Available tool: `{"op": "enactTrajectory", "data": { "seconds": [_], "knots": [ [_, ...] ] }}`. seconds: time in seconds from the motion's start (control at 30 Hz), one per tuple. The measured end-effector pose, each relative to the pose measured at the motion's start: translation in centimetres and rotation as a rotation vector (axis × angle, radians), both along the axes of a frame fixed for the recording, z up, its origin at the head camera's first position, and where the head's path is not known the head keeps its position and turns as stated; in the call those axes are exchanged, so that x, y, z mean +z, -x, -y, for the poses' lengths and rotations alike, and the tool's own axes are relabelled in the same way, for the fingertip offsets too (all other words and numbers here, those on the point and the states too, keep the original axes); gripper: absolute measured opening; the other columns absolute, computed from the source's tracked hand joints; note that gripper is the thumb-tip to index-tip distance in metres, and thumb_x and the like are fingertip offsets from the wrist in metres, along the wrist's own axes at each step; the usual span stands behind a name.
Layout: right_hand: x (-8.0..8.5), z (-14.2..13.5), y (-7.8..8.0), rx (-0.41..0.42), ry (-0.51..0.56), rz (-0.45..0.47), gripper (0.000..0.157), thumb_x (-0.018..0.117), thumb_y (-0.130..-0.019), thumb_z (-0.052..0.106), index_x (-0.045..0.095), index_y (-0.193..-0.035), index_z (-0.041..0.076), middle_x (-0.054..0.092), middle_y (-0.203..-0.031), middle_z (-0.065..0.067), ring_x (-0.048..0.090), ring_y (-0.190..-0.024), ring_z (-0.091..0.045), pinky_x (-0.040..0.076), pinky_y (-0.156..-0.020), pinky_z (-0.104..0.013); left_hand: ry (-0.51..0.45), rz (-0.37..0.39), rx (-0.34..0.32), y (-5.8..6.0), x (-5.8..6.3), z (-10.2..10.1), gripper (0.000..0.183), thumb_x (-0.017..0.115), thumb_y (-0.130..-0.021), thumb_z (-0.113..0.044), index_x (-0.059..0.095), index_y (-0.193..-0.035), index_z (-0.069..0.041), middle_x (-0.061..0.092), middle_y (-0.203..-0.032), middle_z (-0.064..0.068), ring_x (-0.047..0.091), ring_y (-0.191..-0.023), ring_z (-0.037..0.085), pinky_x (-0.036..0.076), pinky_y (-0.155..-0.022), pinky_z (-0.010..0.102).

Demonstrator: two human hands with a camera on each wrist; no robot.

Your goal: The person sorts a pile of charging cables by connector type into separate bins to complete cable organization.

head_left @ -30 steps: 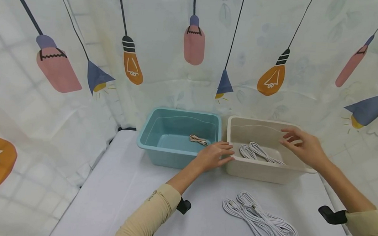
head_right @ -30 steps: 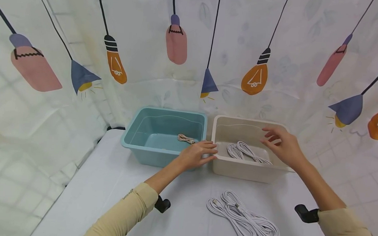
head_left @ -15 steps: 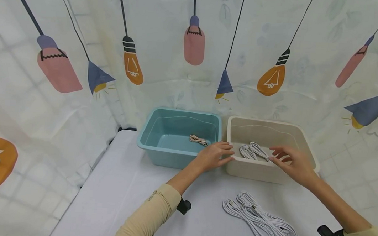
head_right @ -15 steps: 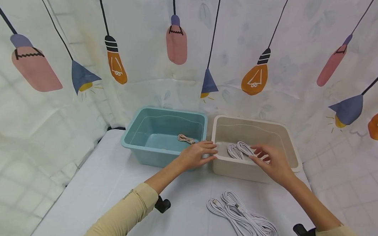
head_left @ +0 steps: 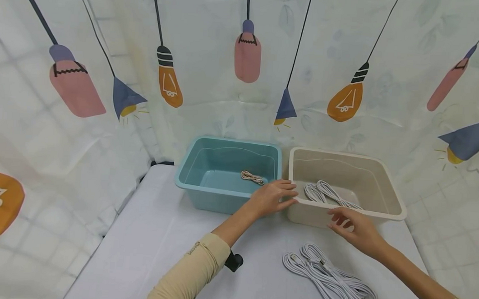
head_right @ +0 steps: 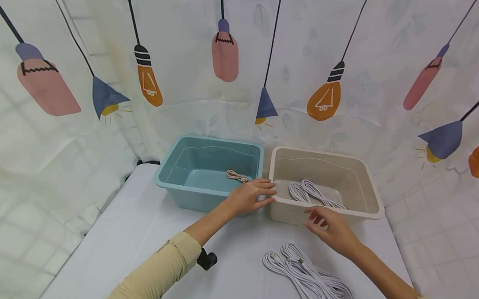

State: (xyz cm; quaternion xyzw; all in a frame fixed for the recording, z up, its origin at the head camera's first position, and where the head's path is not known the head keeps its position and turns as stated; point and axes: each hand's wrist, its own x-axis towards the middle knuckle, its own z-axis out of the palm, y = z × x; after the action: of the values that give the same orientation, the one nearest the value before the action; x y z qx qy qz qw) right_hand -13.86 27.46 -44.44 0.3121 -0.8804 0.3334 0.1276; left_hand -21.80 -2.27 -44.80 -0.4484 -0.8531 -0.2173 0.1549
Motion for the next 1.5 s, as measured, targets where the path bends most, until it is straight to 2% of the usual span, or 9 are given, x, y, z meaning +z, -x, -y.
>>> {"op": "enactTrajectory", "data": {
  "seconds": [0.27, 0.37, 0.5, 0.63, 0.73, 1.07, 1.17, 1.3, 1.5],
  "knots": [
    [-3.3, 0.5, -1.0, 0.103, -0.001, 0.031, 0.036, 0.088, -0.079, 0.0, 0.073, -0.11, 0.009, 0.072, -0.09, 0.007, 0.063, -0.077, 0.0, 0.057, -0.057, -0.024, 0.012, -0.01, 0.007, 0.0, -0.1, -0.1, 0.028, 0.076, -0.099, -0.025, 0.08, -0.121, -0.009, 0.073, -0.134, 0.01, 0.066, -0.13, 0.029, 0.053, -0.112, 0.035],
    [-4.5, 0.3, -1.5, 0.131, -0.007, 0.054, 0.037, 0.09, -0.078, 0.002, 0.072, -0.11, 0.01, 0.071, -0.09, 0.007, 0.064, -0.075, -0.004, 0.056, -0.056, -0.024, 0.015, -0.016, 0.006, 0.1, -0.2, -0.1, 0.028, 0.076, -0.099, -0.026, 0.08, -0.121, -0.009, 0.073, -0.134, 0.01, 0.067, -0.13, 0.028, 0.053, -0.112, 0.035],
    [-5.7, -0.1, -2.2, 0.168, -0.014, 0.127, 0.036, 0.09, -0.082, 0.009, 0.07, -0.112, 0.009, 0.07, -0.089, 0.002, 0.065, -0.076, -0.011, 0.055, -0.057, -0.024, 0.016, -0.017, 0.01, 0.1, -0.2, -0.1, 0.028, 0.076, -0.1, -0.026, 0.08, -0.122, -0.009, 0.073, -0.134, 0.01, 0.066, -0.131, 0.028, 0.052, -0.112, 0.034],
    [-6.7, -0.5, -2.8, 0.217, -0.028, 0.223, 0.038, 0.089, -0.085, 0.014, 0.068, -0.115, 0.006, 0.07, -0.092, -0.004, 0.064, -0.079, -0.011, 0.053, -0.057, -0.024, 0.017, -0.009, 0.011, 0.1, -0.1, 0.0, 0.029, 0.076, -0.1, -0.026, 0.08, -0.122, -0.009, 0.073, -0.134, 0.01, 0.066, -0.131, 0.028, 0.052, -0.113, 0.035],
    [-7.3, -0.7, -3.1, 0.245, -0.035, 0.261, 0.042, 0.09, -0.084, 0.015, 0.067, -0.117, 0.003, 0.07, -0.096, -0.006, 0.063, -0.082, -0.009, 0.052, -0.057, -0.023, 0.019, -0.004, 0.008, 0.1, -0.1, 0.0, 0.029, 0.075, -0.1, -0.026, 0.08, -0.122, -0.008, 0.073, -0.134, 0.01, 0.066, -0.131, 0.028, 0.052, -0.113, 0.035],
    [-9.1, -1.8, -3.2, 0.31, -0.045, 0.429, 0.051, 0.094, -0.079, 0.018, 0.067, -0.118, 0.0, 0.064, -0.092, 0.0, 0.059, -0.079, -0.004, 0.051, -0.057, -0.022, 0.03, -0.01, 0.014, 0.0, -0.1, 0.0, 0.029, 0.075, -0.101, -0.028, 0.08, -0.123, -0.01, 0.073, -0.134, 0.009, 0.066, -0.13, 0.027, 0.052, -0.112, 0.033],
    [-9.8, -2.0, -3.3, 0.344, -0.025, 0.441, 0.052, 0.095, -0.077, 0.016, 0.067, -0.117, -0.001, 0.06, -0.091, -0.001, 0.057, -0.077, -0.004, 0.051, -0.056, -0.022, 0.032, 0.005, 0.013, 0.0, -0.1, 0.0, 0.029, 0.075, -0.101, -0.027, 0.079, -0.123, -0.009, 0.073, -0.135, 0.01, 0.066, -0.131, 0.028, 0.052, -0.113, 0.034],
    [-10.4, -2.1, -3.2, 0.379, -0.019, 0.41, 0.054, 0.096, -0.076, 0.014, 0.066, -0.118, -0.002, 0.057, -0.089, -0.001, 0.054, -0.076, -0.004, 0.05, -0.057, -0.021, 0.038, 0.013, 0.013, 0.1, -0.2, -0.1, 0.03, 0.074, -0.101, -0.027, 0.079, -0.124, -0.008, 0.072, -0.136, 0.01, 0.065, -0.132, 0.028, 0.051, -0.114, 0.035],
    [-10.5, -1.8, -2.9, 0.385, -0.029, 0.404, 0.055, 0.096, -0.075, 0.013, 0.065, -0.118, -0.001, 0.056, -0.089, 0.0, 0.051, -0.076, -0.006, 0.05, -0.059, -0.021, 0.034, 0.014, 0.006, 0.0, -0.1, -0.1, 0.029, 0.075, -0.101, -0.026, 0.079, -0.124, -0.009, 0.072, -0.136, 0.011, 0.065, -0.132, 0.029, 0.05, -0.114, 0.035]
  ]
}}
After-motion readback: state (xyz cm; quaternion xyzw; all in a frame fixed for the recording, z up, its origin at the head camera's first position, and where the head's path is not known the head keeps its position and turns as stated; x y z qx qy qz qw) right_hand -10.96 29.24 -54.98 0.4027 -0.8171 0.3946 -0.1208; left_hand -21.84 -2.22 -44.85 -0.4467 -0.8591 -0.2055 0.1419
